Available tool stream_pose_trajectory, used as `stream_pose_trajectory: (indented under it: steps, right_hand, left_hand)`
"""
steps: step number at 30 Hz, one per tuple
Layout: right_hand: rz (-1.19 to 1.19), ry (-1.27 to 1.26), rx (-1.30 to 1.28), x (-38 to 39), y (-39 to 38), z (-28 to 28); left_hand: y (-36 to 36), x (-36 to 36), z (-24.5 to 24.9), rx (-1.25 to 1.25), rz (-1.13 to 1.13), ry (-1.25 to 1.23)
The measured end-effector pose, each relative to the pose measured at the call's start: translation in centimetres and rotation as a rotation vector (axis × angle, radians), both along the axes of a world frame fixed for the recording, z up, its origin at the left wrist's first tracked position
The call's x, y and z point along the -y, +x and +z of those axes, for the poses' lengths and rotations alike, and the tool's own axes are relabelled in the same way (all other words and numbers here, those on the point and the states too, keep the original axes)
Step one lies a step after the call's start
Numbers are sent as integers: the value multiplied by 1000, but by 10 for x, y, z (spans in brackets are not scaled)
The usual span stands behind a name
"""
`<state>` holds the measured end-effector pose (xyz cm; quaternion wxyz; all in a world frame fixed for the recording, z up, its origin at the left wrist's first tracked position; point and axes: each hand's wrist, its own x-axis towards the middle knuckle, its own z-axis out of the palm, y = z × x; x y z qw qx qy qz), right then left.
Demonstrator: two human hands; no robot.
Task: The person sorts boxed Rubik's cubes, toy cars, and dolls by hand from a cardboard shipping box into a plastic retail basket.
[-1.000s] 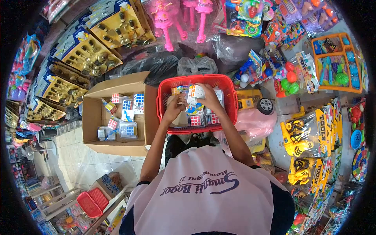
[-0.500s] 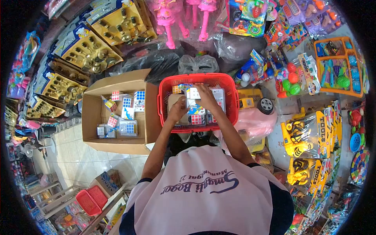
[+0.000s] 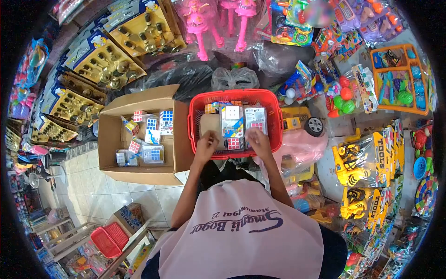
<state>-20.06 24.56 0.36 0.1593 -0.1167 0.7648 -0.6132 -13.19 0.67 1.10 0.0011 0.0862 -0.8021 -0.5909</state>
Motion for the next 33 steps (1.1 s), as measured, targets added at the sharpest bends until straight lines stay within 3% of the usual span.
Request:
stream_pose_trajectory:
  steps: [2, 4, 6, 7, 10, 11, 13, 14, 16, 17, 18, 20, 21, 23, 25, 28, 29, 32, 33]
  right_hand:
    - [129, -201, 190, -12, 34, -1]
    - [367, -197, 506, -22, 57, 2]
    - [532, 8, 665, -25, 80, -26]
    - [612, 114, 742, -26, 91, -48]
    - [833, 372, 490, -22, 121, -108]
    - [788, 285, 398, -28, 140, -147]
    - [682, 356, 596, -21, 157, -220]
    - [628, 390, 693, -16, 164, -235]
    - [518, 476, 778, -2, 161, -222]
    - [578, 583, 717, 10, 160, -222]
    - [633, 691, 652, 23, 156, -222]
    - [499, 552, 630, 42, 156, -216]
    - [435, 482, 619, 52, 161, -212]
    - [332, 424, 635, 71, 174, -205]
    - [213, 381, 638, 91, 196, -205]
    - [298, 499, 626, 127, 232, -225]
    - [399, 627, 667, 147, 242, -202]
    - [630, 578, 283, 186, 288, -262]
    - [762, 538, 276, 202, 295, -244]
  left_hand:
    - [31, -8, 13, 42, -84, 171]
    - [61, -14, 7, 194, -211, 381]
    - [85, -16, 0, 385, -373, 268]
    - [96, -19, 0, 426, -396, 348]
    - [130, -13, -55, 539, -560, 136]
    - [140, -8, -70, 551, -597, 72]
    - [164, 6, -106, 572, -673, -55]
    - [184, 17, -145, 461, -698, -150]
    - [223, 45, -218, 236, -740, -345]
    - [232, 52, -220, 397, -758, -509]
    - [240, 67, -229, 350, -788, -526]
    - [261, 101, -250, 261, -850, -555]
    - [272, 116, -244, 287, -813, -566]
    - [288, 136, -230, 601, -511, -378]
    - [296, 152, -170, 597, -445, -313]
    - [334, 192, -209, 749, -237, -40]
    - [347, 207, -233, 713, -257, -106]
    - [365, 234, -194, 650, -224, -229]
    - [370, 239, -183, 625, -199, -262]
